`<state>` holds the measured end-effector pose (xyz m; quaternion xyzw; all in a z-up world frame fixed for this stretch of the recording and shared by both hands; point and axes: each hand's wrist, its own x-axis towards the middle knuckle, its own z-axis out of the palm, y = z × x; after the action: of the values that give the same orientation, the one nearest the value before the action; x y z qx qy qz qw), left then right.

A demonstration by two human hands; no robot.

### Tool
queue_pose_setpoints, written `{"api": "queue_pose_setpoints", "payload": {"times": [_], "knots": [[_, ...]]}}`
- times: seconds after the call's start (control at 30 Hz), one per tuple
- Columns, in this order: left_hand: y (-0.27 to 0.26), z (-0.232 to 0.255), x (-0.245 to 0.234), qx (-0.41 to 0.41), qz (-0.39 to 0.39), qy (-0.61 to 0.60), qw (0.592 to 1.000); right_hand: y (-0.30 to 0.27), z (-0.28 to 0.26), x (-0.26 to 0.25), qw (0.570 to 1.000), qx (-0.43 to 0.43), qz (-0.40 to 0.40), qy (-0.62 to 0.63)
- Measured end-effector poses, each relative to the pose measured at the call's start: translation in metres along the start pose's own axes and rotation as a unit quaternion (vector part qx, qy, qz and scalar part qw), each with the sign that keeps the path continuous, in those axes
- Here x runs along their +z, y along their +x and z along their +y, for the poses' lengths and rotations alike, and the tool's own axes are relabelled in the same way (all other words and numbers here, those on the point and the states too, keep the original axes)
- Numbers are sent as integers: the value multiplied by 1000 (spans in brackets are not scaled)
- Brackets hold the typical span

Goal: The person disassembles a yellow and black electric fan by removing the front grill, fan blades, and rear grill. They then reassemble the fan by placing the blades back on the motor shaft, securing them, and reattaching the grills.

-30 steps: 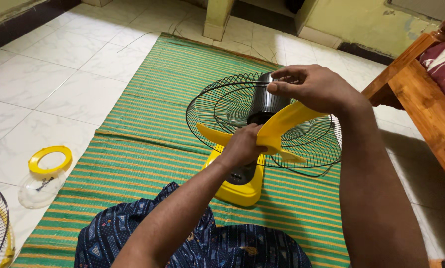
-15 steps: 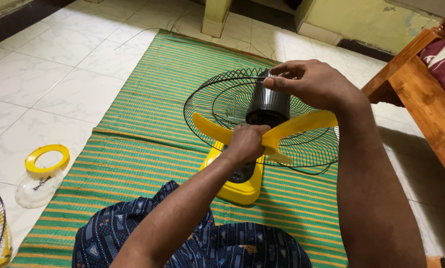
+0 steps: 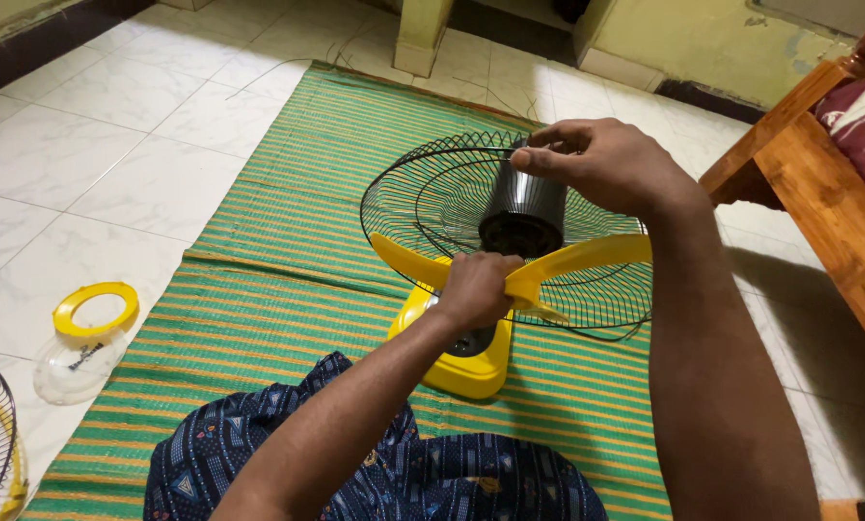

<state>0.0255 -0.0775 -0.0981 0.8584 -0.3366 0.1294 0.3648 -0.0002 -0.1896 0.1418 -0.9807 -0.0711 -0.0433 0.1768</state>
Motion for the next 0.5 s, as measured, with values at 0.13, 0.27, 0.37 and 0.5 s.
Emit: {"api": "queue_pose_setpoints", "payload": {"times": [0.13,0.27,0.37,0.5], "knots": [[-4,-4,-6,9,-21,-7,1000,-1,-3,2,1000,16,-5,18],[-1,-9,-9,8,-53,-33,998,-5,-9,3,1000,24,5,17],[-1,-13,-5,-19,-55,-47,997,-6,-10,3,999,33,6,12],[-14,-15,-4,-58,-139,-169,974,-6,-10,2,999,39,11,-4]]}}
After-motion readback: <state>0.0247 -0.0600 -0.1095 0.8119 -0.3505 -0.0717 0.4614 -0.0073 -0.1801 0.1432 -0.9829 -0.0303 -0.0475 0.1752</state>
